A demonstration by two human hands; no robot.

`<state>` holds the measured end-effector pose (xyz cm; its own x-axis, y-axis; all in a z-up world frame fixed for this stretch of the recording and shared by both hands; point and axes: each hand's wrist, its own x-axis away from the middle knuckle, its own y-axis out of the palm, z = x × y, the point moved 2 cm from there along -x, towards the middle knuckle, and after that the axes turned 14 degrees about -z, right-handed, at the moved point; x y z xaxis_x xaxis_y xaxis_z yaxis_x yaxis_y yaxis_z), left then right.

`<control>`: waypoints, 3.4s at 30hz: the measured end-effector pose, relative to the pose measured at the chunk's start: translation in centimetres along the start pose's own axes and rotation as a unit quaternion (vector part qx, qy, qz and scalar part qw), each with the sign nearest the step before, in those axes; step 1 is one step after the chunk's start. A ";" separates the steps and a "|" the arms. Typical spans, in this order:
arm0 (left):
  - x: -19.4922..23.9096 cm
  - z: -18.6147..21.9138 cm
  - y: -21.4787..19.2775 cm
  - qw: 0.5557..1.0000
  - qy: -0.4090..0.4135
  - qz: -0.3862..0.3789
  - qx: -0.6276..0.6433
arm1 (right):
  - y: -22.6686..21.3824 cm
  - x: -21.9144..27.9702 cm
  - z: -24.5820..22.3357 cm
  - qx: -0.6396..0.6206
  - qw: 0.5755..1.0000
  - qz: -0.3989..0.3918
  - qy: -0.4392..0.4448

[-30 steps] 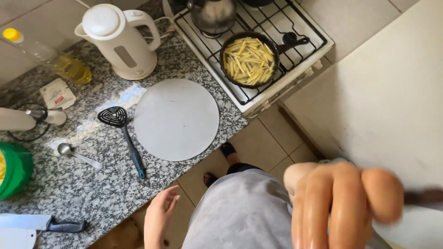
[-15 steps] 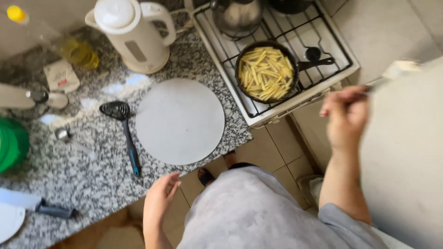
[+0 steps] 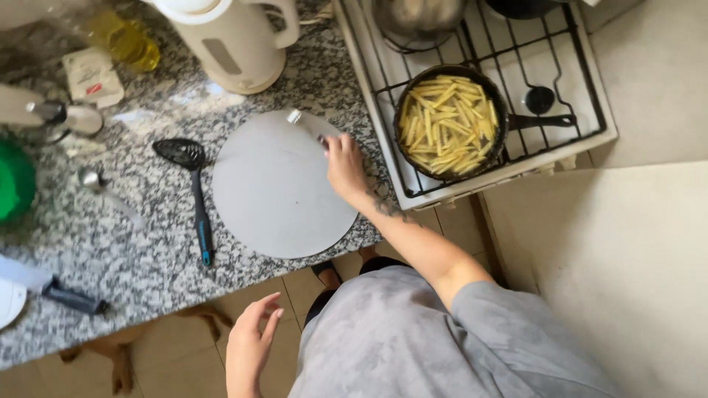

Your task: The person slices peeled potatoes into strips on a white cutting board using a knife and places them into a green bowl. They then move to the stove to stir frying potatoes in a pan with a fork and transfer cooked fries onto a paper towel-lined plate. The person returns to the cutting board to continue slicing more potatoes.

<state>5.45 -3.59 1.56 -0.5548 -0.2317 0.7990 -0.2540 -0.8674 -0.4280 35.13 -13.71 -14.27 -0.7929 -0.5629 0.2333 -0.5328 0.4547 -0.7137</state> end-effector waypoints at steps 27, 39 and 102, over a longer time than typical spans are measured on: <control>17.9 -40.4 1.2 0.975 -0.017 0.213 0.058 | 14.8 20.3 -28.5 -0.001 0.937 0.045 -0.346; 14.8 -45.9 -6.8 0.968 -0.004 0.202 0.148 | 24.6 12.8 -38.3 0.044 0.943 -0.047 -0.326; -14.9 -48.7 -46.8 0.910 0.200 0.360 0.054 | 42.5 -3.4 -56.0 0.292 0.881 -0.319 -0.194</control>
<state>-12.99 61.83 -10.86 -0.7963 -0.5964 0.1008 0.3567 -0.5977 -0.7180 -1.42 46.17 -8.38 -0.1665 -0.8205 0.5469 -0.4996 -0.4079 -0.7642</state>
